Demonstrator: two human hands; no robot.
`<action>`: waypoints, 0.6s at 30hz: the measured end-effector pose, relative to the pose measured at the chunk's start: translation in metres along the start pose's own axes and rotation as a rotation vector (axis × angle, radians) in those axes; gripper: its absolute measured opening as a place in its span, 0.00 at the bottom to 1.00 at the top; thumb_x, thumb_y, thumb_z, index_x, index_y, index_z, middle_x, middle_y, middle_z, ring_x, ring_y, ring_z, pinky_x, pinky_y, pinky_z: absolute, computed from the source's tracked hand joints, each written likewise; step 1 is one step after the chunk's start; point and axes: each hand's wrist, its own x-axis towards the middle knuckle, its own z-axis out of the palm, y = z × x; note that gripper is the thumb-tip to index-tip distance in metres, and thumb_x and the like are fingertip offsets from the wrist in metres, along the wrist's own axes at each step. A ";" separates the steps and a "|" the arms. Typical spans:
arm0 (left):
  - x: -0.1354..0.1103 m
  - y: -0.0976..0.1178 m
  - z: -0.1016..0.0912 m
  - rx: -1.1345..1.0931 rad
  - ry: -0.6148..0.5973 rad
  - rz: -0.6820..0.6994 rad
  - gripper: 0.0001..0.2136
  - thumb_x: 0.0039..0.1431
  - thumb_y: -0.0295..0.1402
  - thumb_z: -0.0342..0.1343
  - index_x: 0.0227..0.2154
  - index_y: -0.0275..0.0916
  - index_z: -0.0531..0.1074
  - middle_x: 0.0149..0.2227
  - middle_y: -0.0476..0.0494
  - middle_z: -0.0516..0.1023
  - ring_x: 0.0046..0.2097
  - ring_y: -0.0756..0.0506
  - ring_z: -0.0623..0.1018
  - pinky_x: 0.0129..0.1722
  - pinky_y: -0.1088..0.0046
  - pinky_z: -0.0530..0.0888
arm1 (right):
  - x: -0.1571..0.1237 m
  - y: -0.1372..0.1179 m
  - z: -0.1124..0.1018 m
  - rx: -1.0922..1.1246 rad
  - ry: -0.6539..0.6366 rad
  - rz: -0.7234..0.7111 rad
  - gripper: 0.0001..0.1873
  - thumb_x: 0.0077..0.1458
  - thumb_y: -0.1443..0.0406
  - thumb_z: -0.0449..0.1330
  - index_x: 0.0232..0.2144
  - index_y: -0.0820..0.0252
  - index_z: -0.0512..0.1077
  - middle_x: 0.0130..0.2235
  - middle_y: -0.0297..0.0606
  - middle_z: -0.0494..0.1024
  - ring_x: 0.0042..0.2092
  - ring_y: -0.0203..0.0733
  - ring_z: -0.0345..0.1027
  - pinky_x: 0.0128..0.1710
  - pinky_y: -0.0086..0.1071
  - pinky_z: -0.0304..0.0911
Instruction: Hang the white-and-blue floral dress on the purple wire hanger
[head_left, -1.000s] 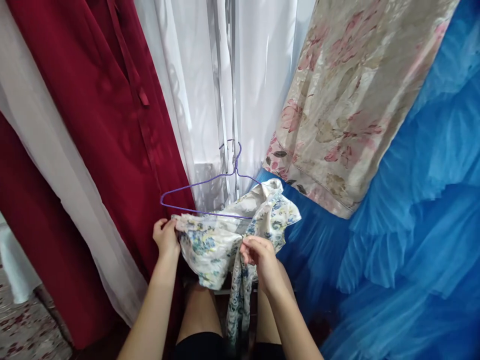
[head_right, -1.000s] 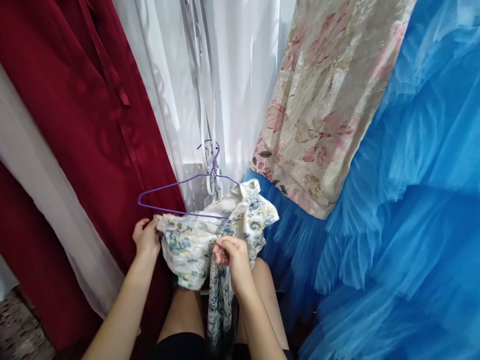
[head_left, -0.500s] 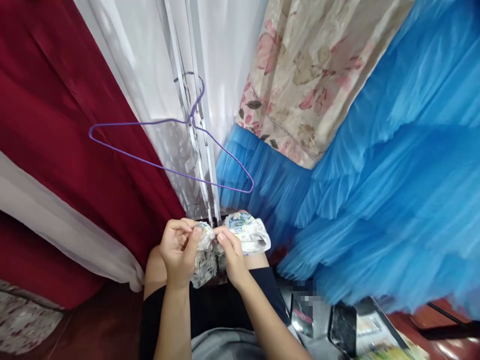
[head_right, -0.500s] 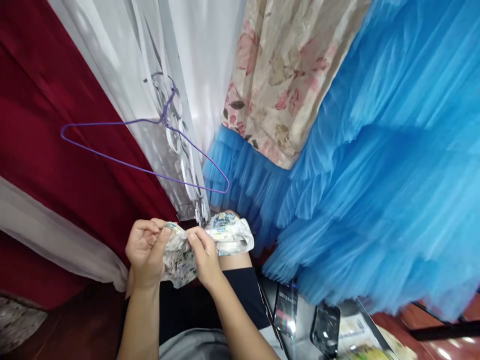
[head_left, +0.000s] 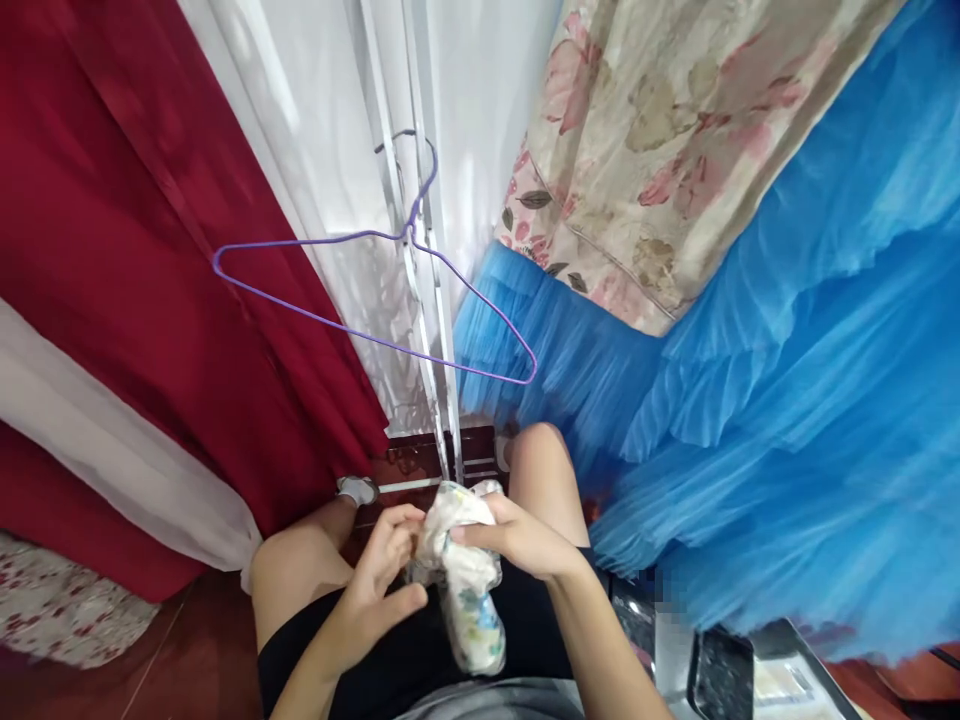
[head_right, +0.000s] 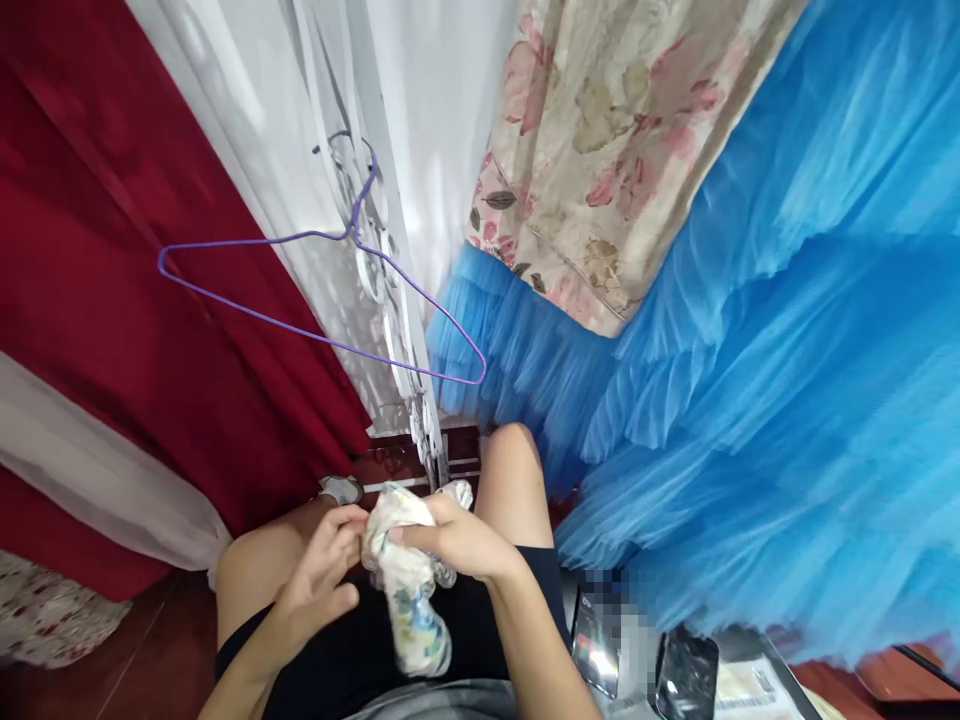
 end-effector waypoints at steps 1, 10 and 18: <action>-0.006 -0.003 0.000 0.066 -0.027 -0.041 0.29 0.60 0.44 0.63 0.60 0.49 0.58 0.50 0.41 0.74 0.50 0.41 0.75 0.53 0.64 0.70 | -0.002 -0.003 -0.001 0.031 0.019 -0.032 0.19 0.53 0.52 0.66 0.30 0.64 0.72 0.27 0.32 0.68 0.29 0.33 0.57 0.30 0.28 0.55; -0.001 -0.026 0.013 0.590 -0.071 -0.028 0.26 0.59 0.38 0.62 0.60 0.46 0.68 0.64 0.39 0.66 0.66 0.34 0.63 0.66 0.56 0.61 | -0.028 -0.040 -0.007 -0.122 0.035 -0.186 0.16 0.62 0.55 0.61 0.34 0.63 0.74 0.30 0.33 0.71 0.31 0.34 0.61 0.32 0.27 0.60; 0.029 0.012 0.011 0.592 -0.033 0.044 0.18 0.70 0.42 0.47 0.53 0.43 0.75 0.53 0.40 0.76 0.57 0.39 0.72 0.62 0.63 0.65 | -0.034 -0.064 -0.080 -0.739 0.493 -0.579 0.10 0.59 0.62 0.61 0.29 0.62 0.76 0.24 0.32 0.73 0.25 0.35 0.61 0.27 0.28 0.58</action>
